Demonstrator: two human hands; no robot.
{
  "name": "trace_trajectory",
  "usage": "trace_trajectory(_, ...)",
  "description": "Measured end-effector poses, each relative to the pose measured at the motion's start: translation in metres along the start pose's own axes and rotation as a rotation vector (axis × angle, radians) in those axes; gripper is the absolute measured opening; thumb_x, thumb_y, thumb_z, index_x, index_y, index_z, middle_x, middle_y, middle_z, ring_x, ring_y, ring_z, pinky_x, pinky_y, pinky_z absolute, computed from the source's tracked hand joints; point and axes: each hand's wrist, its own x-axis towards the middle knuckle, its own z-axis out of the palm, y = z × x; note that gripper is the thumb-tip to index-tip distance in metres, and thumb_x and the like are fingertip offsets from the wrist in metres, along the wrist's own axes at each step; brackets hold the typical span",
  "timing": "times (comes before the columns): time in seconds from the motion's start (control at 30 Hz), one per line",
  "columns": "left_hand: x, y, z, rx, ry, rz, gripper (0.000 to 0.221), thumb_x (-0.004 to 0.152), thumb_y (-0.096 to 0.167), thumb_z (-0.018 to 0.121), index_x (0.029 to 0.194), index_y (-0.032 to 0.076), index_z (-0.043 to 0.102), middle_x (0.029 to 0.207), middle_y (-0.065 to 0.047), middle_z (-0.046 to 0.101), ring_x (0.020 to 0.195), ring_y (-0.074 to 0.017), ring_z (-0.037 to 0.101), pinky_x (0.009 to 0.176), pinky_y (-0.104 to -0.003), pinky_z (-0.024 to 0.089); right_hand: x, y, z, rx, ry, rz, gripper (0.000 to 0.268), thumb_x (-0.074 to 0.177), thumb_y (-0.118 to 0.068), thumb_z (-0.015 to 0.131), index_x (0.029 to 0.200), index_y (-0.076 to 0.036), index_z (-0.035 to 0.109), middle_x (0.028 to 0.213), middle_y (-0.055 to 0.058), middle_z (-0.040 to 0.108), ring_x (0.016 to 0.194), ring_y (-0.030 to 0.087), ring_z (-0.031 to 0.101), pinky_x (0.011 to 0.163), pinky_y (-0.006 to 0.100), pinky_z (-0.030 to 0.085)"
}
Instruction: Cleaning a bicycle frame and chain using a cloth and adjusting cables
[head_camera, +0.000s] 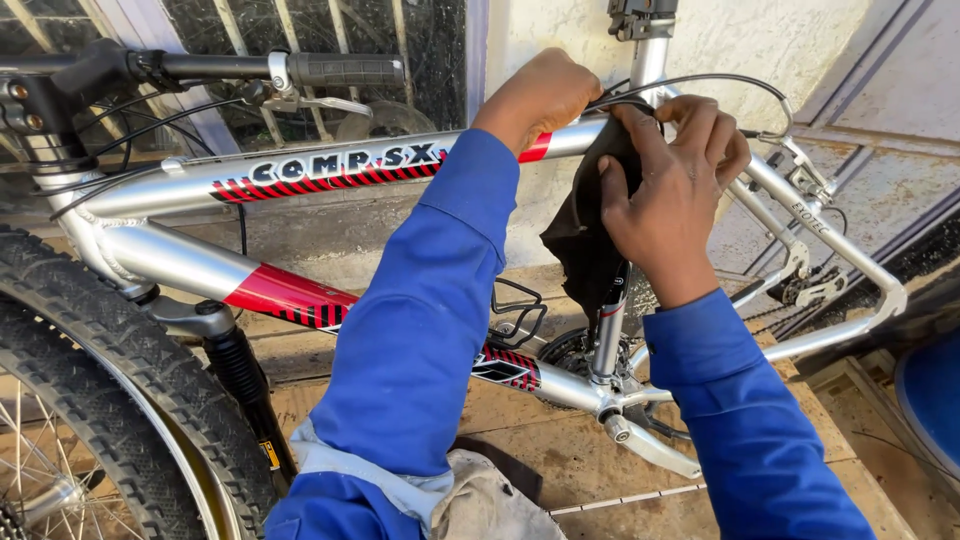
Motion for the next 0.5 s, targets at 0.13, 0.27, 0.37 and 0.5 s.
trace_trajectory(0.13,0.003,0.003,0.003,-0.033,-0.031,0.010,0.038,0.083,0.011,0.060,0.069,0.016,0.024,0.069,-0.001,0.011,0.068,-0.0170,0.013,0.061,-0.043,0.016,0.006,0.020,-0.001,0.022,-0.035,-0.146,0.038,0.086,-0.024,0.072,0.120,-0.006,0.071,0.106,0.014,0.044,0.102,0.035,0.039,0.086,0.046,0.025)
trace_trajectory(0.27,-0.009,0.022,0.001,0.137,-0.090,-0.031,0.034,0.078,0.028,0.058,0.065,0.017,0.029,0.063,0.000,0.021,0.063,-0.0155,0.018,0.058,-0.038,0.015,0.012,0.025,-0.005,0.039,0.033,-0.347,0.024,0.089,-0.007,0.069,0.110,-0.001,0.077,0.107,0.011,0.060,0.104,0.034,0.048,0.090,0.045,0.025)
trace_trajectory(0.37,-0.019,0.022,0.001,0.048,-0.067,-0.002,0.049,0.082,0.026,0.063,0.059,0.018,0.021,0.054,0.001,0.015,0.056,-0.0139,0.013,0.056,-0.037,0.015,0.005,0.021,0.000,0.107,0.134,-0.334,0.025,0.089,0.003,0.070,0.113,0.001,0.074,0.111,0.013,0.075,0.107,0.034,0.060,0.095,0.045,0.027)
trace_trajectory(0.5,-0.005,0.012,0.003,0.009,-0.024,-0.039,0.045,0.087,0.023,0.065,0.064,0.016,0.026,0.057,-0.001,0.013,0.062,-0.0155,0.014,0.058,-0.040,0.017,0.006,0.007,0.005,0.089,0.142,-0.222,0.021,0.089,0.003,0.058,0.109,-0.002,0.061,0.094,0.015,0.064,0.100,0.033,0.055,0.093,0.045,0.027)
